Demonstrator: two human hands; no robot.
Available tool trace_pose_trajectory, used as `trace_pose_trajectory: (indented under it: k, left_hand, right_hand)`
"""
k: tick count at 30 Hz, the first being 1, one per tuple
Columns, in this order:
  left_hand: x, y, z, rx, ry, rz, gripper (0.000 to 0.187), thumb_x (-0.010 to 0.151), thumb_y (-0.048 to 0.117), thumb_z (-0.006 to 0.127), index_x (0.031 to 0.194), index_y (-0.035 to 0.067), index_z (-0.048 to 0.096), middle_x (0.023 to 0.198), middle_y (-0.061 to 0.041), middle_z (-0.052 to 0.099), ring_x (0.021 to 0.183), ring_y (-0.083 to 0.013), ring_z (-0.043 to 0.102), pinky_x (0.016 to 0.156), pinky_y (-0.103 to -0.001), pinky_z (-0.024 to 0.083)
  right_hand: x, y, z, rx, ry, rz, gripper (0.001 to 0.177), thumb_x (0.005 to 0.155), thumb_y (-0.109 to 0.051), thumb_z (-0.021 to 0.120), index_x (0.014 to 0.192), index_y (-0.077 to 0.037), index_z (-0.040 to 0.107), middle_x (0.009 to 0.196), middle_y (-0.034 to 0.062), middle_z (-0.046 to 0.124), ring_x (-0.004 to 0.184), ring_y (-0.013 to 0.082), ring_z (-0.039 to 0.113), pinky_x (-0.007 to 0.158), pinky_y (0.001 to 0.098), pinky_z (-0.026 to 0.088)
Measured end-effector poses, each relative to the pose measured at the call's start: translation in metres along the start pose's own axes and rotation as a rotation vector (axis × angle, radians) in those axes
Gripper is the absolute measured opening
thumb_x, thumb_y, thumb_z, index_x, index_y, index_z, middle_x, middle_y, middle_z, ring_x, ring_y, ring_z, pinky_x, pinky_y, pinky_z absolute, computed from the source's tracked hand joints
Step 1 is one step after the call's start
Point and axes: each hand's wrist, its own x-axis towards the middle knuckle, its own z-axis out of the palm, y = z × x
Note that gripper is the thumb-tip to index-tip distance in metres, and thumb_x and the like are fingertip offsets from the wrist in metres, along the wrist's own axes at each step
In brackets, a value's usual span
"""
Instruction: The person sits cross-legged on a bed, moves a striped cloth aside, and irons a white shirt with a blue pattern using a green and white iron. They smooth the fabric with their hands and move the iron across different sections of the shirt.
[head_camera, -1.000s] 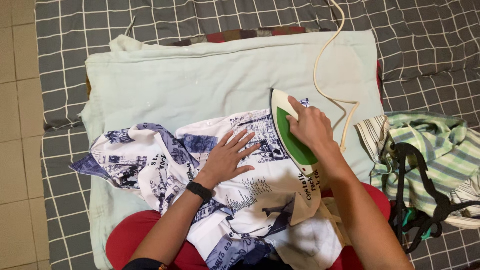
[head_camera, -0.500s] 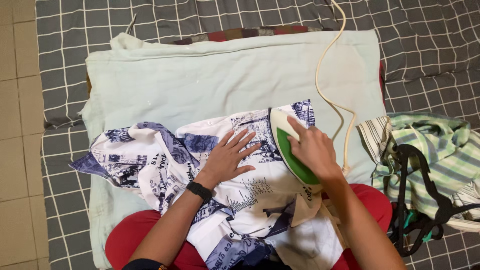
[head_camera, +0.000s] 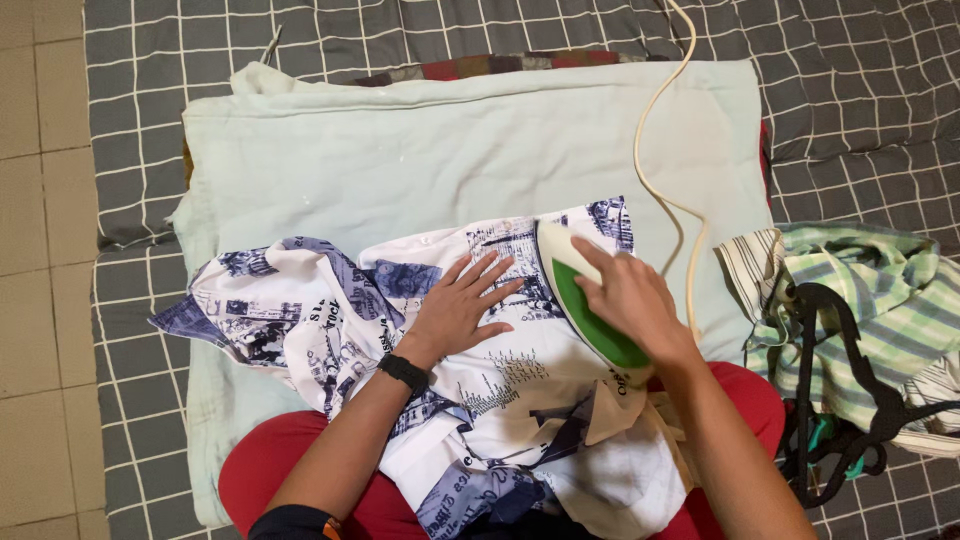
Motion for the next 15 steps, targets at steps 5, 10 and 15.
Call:
trace_pose_trajectory:
  k: [5, 10, 15]
  left_hand:
    - [-0.001, -0.001, -0.003, 0.007, 0.005, -0.001, 0.071, 0.097, 0.066, 0.049, 0.154, 0.023, 0.046, 0.164, -0.005, 0.038, 0.154, -0.0258, 0.028, 0.126, -0.048, 0.017]
    - [0.001, 0.000, -0.005, 0.004, 0.017, 0.000, 0.072, 0.097, 0.065, 0.049, 0.154, 0.022, 0.047, 0.164, -0.006, 0.039, 0.154, -0.0264, 0.029, 0.126, -0.048, 0.018]
    - [0.004, 0.001, -0.008, 0.007, -0.013, -0.006, 0.072, 0.096, 0.065, 0.050, 0.154, 0.023, 0.046, 0.164, -0.006, 0.039, 0.154, -0.0267, 0.029, 0.126, -0.048, 0.018]
  right_hand:
    - [-0.009, -0.010, 0.004, -0.076, 0.014, 0.098, 0.058, 0.088, -0.026, 0.070, 0.145, -0.028, 0.058, 0.094, 0.0267, 0.072, 0.082, 0.0430, 0.072, 0.077, 0.0526, 0.058]
    - [0.031, -0.015, 0.010, -0.116, 0.077, 0.115, 0.057, 0.089, -0.029, 0.071, 0.145, -0.027, 0.059, 0.090, 0.0264, 0.072, 0.083, 0.0438, 0.072, 0.076, 0.0534, 0.058]
    - [0.061, -0.012, 0.009, -0.045, 0.086, 0.085, 0.058, 0.087, -0.026, 0.071, 0.144, -0.025, 0.059, 0.085, 0.0245, 0.072, 0.084, 0.0434, 0.073, 0.077, 0.0532, 0.057]
